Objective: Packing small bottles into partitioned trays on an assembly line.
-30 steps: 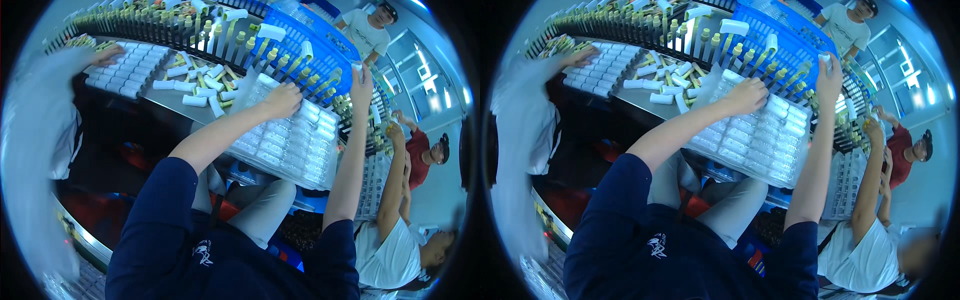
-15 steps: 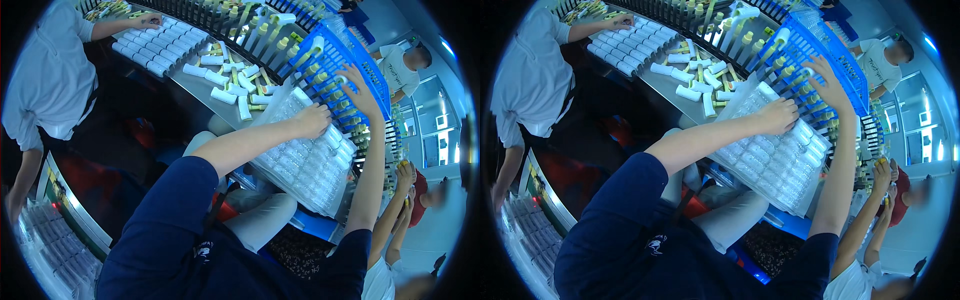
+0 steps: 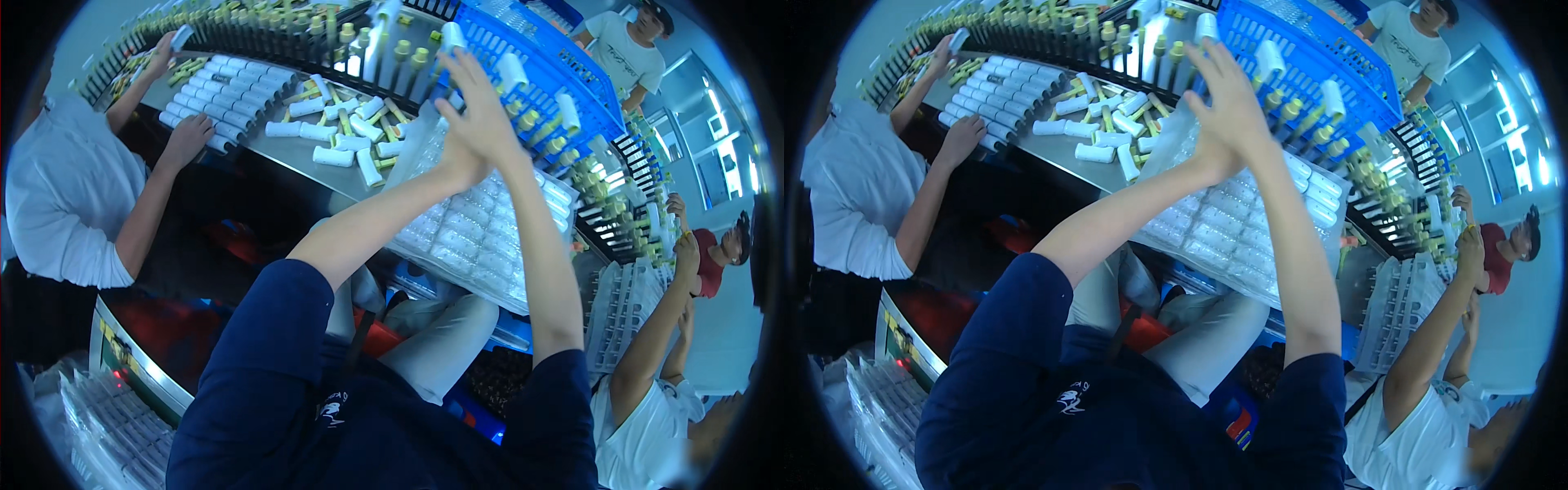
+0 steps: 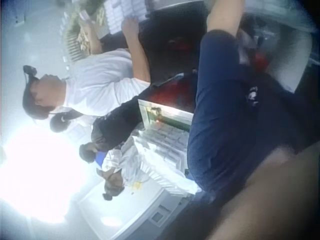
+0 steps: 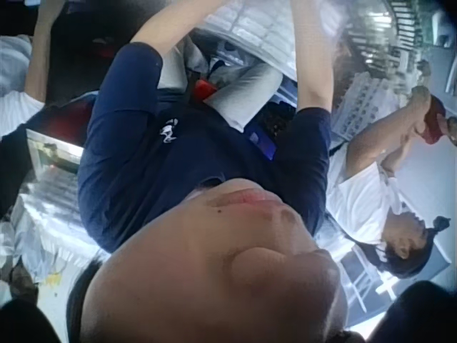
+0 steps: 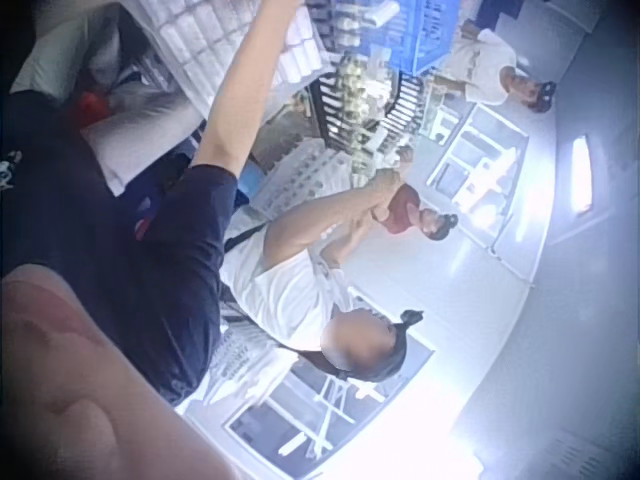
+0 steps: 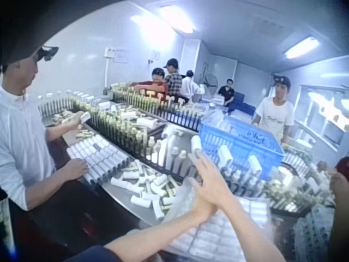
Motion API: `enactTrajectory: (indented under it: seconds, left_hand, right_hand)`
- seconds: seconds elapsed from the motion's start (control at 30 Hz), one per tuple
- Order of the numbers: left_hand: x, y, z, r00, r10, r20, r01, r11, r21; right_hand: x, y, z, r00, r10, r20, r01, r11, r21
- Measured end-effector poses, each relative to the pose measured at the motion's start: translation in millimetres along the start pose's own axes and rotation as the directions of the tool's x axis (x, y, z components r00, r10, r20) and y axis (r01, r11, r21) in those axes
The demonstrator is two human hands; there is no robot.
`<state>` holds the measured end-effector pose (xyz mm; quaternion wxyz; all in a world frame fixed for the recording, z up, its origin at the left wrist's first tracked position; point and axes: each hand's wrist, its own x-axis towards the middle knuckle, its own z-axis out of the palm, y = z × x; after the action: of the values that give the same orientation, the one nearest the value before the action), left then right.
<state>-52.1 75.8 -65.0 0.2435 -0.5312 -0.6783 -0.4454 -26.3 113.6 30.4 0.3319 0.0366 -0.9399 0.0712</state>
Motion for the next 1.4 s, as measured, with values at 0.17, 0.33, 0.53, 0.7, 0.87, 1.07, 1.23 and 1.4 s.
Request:
enactTrajectory:
  seconds: [0.17,0.33,0.53,0.7,0.87,1.07,1.23,1.4]
  left_hand:
    - [6.5,9.1,-3.2,0.983,-0.151,0.105,0.127,0.97,0.209]
    - [13.5,-1.9,-6.3,0.948,-0.267,0.174,0.229,0.95,0.212]
    - [35.0,-47.6,-28.0,0.772,-0.108,0.626,0.077,0.994,0.077]
    - [50.0,-46.1,-40.2,0.855,0.182,0.485,-0.154,0.983,-0.097]
    - [90.2,-12.2,-34.5,0.901,-0.396,0.178,0.432,0.785,-0.444]
    - [153.7,-30.8,-27.7,0.857,-0.497,0.14,0.516,0.817,-0.258]
    - [193.4,-63.8,-46.7,0.878,-0.328,0.349,0.276,0.942,0.19]
    - [167.2,-77.0,-34.6,0.934,-0.225,0.278,0.023,0.813,0.582]
  right_hand:
    - [-94.6,5.8,-34.1,0.935,0.339,-0.103,-0.344,0.938,-0.036]
    - [-141.4,27.7,-22.7,0.817,0.563,-0.121,-0.576,0.805,-0.142]
    - [-140.4,33.1,-11.5,0.829,0.548,-0.112,-0.558,0.796,-0.237]
    - [-137.7,28.6,-13.9,0.792,0.588,-0.163,-0.609,0.777,-0.16]
    - [-138.3,27.9,-20.7,0.761,0.619,-0.192,-0.64,0.765,-0.068]
    - [-141.3,32.4,-15.9,0.774,0.603,-0.193,-0.617,0.787,-0.018]
    - [-141.3,32.7,-13.8,0.819,0.525,-0.231,-0.552,0.831,-0.07]
    - [-143.3,31.6,-18.6,0.812,0.54,-0.223,-0.573,0.809,-0.128]
